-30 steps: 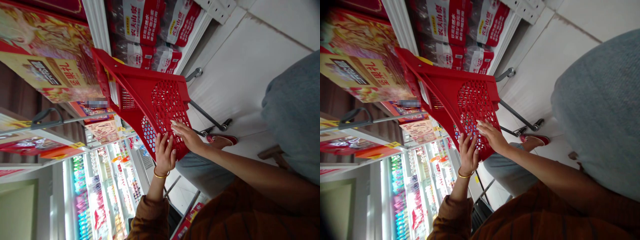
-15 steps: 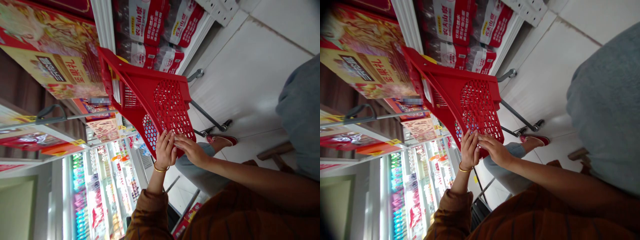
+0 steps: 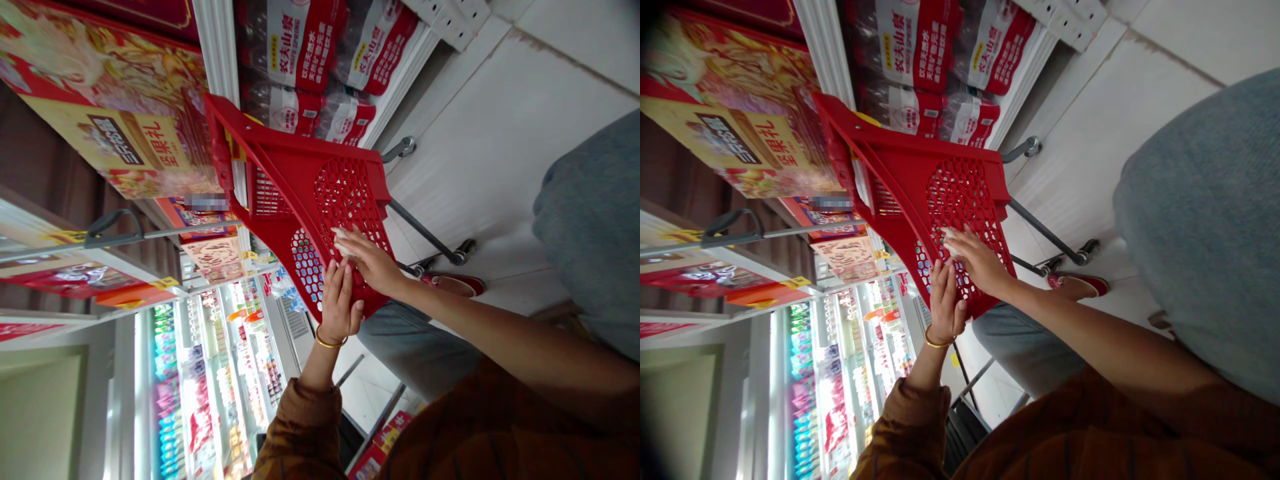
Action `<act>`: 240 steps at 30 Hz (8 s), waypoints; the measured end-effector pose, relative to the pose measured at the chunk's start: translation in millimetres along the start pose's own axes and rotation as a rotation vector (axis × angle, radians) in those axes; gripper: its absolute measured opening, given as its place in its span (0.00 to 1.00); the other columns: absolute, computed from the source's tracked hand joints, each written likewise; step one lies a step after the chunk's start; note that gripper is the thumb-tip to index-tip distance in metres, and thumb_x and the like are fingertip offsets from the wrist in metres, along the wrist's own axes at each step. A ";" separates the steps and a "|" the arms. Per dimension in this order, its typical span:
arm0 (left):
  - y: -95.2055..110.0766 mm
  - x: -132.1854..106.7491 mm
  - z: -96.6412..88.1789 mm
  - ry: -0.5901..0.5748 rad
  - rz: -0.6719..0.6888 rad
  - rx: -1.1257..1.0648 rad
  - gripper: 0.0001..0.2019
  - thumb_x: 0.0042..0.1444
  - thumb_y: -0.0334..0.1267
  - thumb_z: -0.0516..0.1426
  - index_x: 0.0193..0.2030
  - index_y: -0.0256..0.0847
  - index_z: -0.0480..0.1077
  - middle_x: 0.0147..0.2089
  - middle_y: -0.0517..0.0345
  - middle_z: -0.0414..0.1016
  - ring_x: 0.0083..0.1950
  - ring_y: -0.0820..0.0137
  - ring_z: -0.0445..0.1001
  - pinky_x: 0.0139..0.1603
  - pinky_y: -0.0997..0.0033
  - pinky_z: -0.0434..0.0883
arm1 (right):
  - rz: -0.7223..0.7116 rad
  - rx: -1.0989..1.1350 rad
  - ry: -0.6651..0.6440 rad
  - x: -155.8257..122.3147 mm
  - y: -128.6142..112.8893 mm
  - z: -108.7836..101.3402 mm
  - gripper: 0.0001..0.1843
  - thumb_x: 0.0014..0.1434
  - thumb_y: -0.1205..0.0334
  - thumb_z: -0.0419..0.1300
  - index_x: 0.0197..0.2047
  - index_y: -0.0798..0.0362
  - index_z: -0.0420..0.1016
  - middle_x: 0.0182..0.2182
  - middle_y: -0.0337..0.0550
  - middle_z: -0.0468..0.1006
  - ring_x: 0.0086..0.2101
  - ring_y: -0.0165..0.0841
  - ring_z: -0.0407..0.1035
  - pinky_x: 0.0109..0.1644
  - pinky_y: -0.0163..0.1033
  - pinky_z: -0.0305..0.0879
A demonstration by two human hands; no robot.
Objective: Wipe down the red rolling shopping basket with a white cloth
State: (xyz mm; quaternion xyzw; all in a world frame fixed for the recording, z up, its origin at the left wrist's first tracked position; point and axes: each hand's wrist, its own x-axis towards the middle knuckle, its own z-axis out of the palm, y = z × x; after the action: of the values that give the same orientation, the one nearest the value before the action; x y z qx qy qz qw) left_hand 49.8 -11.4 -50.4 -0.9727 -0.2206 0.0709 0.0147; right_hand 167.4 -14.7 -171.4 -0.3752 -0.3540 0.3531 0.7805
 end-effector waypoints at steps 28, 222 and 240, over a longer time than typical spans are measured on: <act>11.2 -6.8 1.6 0.047 -0.106 -0.007 0.32 0.68 0.48 0.40 0.73 0.37 0.33 0.75 0.41 0.34 0.75 0.54 0.38 0.71 0.45 0.51 | -0.109 -0.053 -0.060 -44.6 -18.0 -20.8 0.21 0.68 0.65 0.48 0.62 0.47 0.65 0.60 0.46 0.70 0.61 0.36 0.61 0.65 0.49 0.62; 2.9 76.8 -40.8 -0.540 0.393 0.180 0.25 0.61 0.52 0.50 0.48 0.32 0.74 0.51 0.39 0.78 0.57 0.51 0.74 0.59 0.44 0.70 | -0.158 -0.268 -0.109 -85.1 51.8 -30.7 0.27 0.69 0.68 0.46 0.70 0.50 0.50 0.65 0.52 0.60 0.68 0.38 0.43 0.68 0.55 0.56; 16.8 73.6 -40.9 -0.490 0.417 0.110 0.27 0.61 0.55 0.48 0.46 0.31 0.75 0.48 0.40 0.79 0.52 0.54 0.77 0.59 0.46 0.71 | 0.151 -0.210 0.140 0.0 77.2 -47.8 0.29 0.67 0.50 0.49 0.68 0.47 0.54 0.69 0.47 0.51 0.68 0.41 0.42 0.70 0.57 0.48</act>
State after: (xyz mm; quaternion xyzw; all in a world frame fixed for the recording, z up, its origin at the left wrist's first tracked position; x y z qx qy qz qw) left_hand 128.6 5.3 -20.6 -0.9487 -0.0093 0.3160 -0.0010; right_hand 184.5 5.5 -258.3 -0.5041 -0.3044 0.3447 0.7310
